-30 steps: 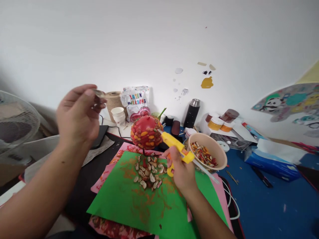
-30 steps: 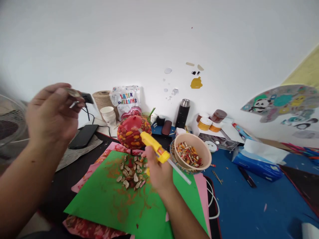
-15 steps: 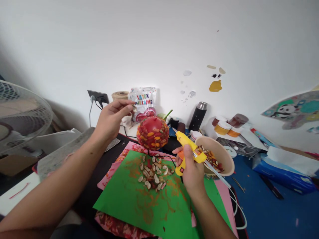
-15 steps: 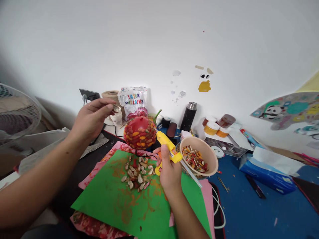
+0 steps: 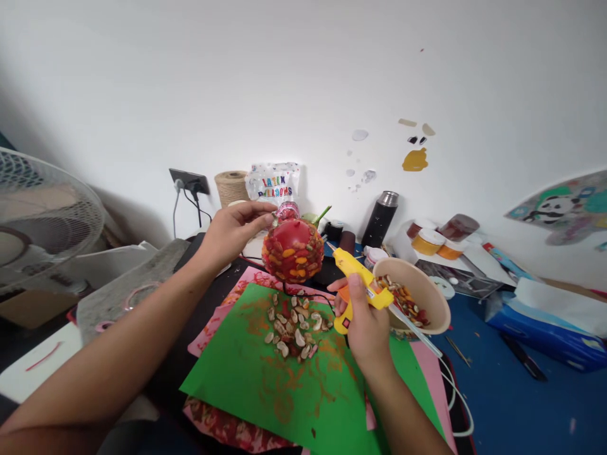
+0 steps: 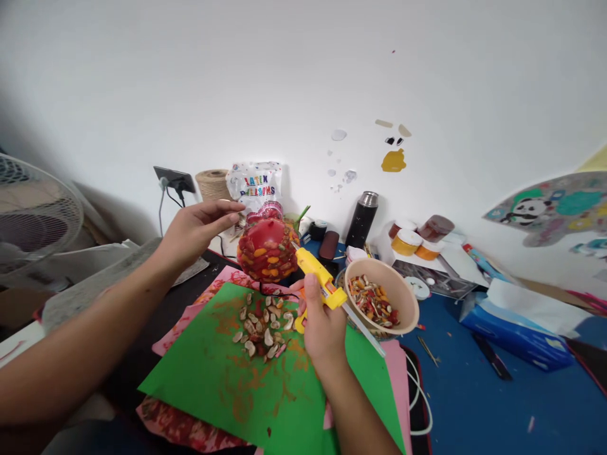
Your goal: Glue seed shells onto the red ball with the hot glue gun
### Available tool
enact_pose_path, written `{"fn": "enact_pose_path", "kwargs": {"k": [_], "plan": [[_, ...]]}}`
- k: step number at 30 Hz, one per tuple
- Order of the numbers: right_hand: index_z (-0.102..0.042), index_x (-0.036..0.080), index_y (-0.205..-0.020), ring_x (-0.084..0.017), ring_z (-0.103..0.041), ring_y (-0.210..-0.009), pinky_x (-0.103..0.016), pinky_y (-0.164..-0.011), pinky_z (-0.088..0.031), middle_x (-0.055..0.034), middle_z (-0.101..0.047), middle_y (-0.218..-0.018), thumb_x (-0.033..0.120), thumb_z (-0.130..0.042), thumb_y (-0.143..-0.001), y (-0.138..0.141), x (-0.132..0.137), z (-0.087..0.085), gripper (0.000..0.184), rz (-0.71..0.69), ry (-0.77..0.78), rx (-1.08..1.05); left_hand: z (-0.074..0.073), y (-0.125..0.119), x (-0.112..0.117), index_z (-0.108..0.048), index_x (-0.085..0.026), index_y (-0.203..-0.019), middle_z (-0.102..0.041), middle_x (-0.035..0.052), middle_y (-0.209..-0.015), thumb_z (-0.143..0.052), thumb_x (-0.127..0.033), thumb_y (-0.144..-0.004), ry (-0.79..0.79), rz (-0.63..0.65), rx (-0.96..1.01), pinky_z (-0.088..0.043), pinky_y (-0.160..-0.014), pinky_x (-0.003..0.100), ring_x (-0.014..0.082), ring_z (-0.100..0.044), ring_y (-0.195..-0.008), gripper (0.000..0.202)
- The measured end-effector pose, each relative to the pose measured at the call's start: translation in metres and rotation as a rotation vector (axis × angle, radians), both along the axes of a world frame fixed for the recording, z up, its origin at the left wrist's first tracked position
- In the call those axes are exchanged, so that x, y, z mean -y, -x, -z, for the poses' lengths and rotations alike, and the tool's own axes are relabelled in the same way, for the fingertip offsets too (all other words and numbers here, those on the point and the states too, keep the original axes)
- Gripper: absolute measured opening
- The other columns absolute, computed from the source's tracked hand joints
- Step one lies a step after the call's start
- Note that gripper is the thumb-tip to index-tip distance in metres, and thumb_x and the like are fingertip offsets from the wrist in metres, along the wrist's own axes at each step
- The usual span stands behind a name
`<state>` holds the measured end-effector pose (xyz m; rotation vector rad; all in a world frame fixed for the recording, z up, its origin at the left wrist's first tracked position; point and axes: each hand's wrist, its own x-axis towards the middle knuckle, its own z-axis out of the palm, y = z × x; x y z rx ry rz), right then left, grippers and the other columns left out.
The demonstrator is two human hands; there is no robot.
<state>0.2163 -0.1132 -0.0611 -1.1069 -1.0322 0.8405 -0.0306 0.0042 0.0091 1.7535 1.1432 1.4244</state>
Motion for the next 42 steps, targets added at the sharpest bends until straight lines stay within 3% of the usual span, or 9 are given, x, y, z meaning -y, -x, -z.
{"fn": "enact_pose_path", "kwargs": {"k": [7, 12, 16, 19, 25, 29, 33, 42], "plan": [[-0.079, 0.019, -0.076, -0.012, -0.047, -0.047, -0.026, -0.046, -0.040, 0.0029, -0.052, -0.055, 0.085, -0.067, -0.092, 0.001, 0.000, 0.000, 0.069, -0.010, -0.010, 0.009, 0.004, -0.001, -0.005, -0.087, -0.020, -0.102, -0.086, 0.0113, -0.105, -0.093, -0.061, -0.077, 0.016, 0.016, 0.071, -0.061, -0.088, 0.038, 0.0272, -0.076, -0.097, 0.049], [-0.079, 0.019, -0.074, -0.012, -0.046, -0.046, -0.026, -0.044, -0.039, 0.0027, -0.051, -0.054, 0.090, -0.065, -0.089, 0.002, 0.001, -0.002, 0.074, -0.004, 0.017, 0.035, 0.004, 0.002, -0.005, -0.084, -0.019, -0.103, -0.086, 0.0106, -0.105, -0.090, -0.053, -0.083, -0.051, 0.006, 0.066, -0.060, -0.087, 0.036, 0.0251, -0.077, -0.095, 0.040], [-0.078, 0.018, -0.072, -0.013, -0.046, -0.047, -0.026, -0.043, -0.038, 0.0017, -0.051, -0.054, 0.093, -0.064, -0.087, 0.004, 0.002, -0.005, 0.077, -0.003, 0.040, 0.044, 0.002, 0.005, 0.000, -0.083, -0.022, -0.105, -0.086, 0.0082, -0.108, -0.084, -0.047, -0.091, -0.191, -0.100, 0.001, -0.059, -0.093, 0.038, 0.0251, -0.077, -0.099, 0.029], [-0.078, 0.019, -0.071, -0.013, -0.047, -0.047, -0.026, -0.044, -0.040, 0.0015, -0.051, -0.054, 0.093, -0.064, -0.086, 0.005, 0.002, -0.004, 0.078, -0.004, 0.028, 0.058, -0.001, 0.004, 0.005, -0.084, -0.024, -0.107, -0.086, 0.0056, -0.107, -0.080, -0.043, -0.095, -0.297, -0.170, -0.084, -0.059, -0.095, 0.039, 0.0241, -0.076, -0.098, 0.023], [-0.079, 0.019, -0.074, -0.013, -0.047, -0.048, -0.026, -0.046, -0.041, 0.0017, -0.052, -0.055, 0.094, -0.064, -0.086, 0.006, 0.002, -0.003, 0.078, -0.032, 0.049, 0.081, 0.006, -0.002, 0.003, -0.084, -0.022, -0.110, -0.084, 0.0073, -0.105, -0.073, -0.034, -0.101, -0.511, -0.049, -0.513, -0.055, -0.096, 0.042, 0.0274, -0.074, -0.102, 0.018], [-0.080, 0.019, -0.075, -0.013, -0.046, -0.048, -0.026, -0.046, -0.041, 0.0025, -0.049, -0.054, 0.095, -0.063, -0.085, 0.006, 0.003, -0.004, 0.079, -0.042, 0.060, 0.099, 0.013, -0.003, -0.003, -0.081, -0.022, -0.105, -0.083, 0.0079, -0.100, -0.071, -0.029, -0.102, -0.593, -0.050, -0.732, -0.051, -0.093, 0.045, 0.0292, -0.071, -0.101, 0.012], [-0.081, 0.019, -0.076, -0.014, -0.048, -0.051, -0.027, -0.048, -0.041, 0.0013, -0.051, -0.057, 0.094, -0.062, -0.087, 0.006, 0.004, -0.004, 0.078, -0.030, 0.022, 0.139, 0.015, -0.004, -0.004, -0.079, -0.024, -0.098, -0.084, 0.0059, -0.100, -0.068, -0.027, -0.104, -0.619, -0.018, -0.833, -0.048, -0.094, 0.046, 0.0298, -0.071, -0.105, 0.013], [-0.082, 0.019, -0.080, -0.014, -0.044, -0.051, -0.027, -0.047, -0.038, 0.0022, -0.049, -0.056, 0.089, -0.060, -0.093, 0.006, 0.005, -0.001, 0.074, -0.067, -0.011, 0.194, 0.016, -0.008, 0.000, -0.081, -0.023, -0.101, -0.084, 0.0082, -0.110, -0.066, -0.027, -0.107, -0.643, 0.011, -0.909, -0.046, -0.099, 0.050, 0.0313, -0.069, -0.112, 0.016]]}}
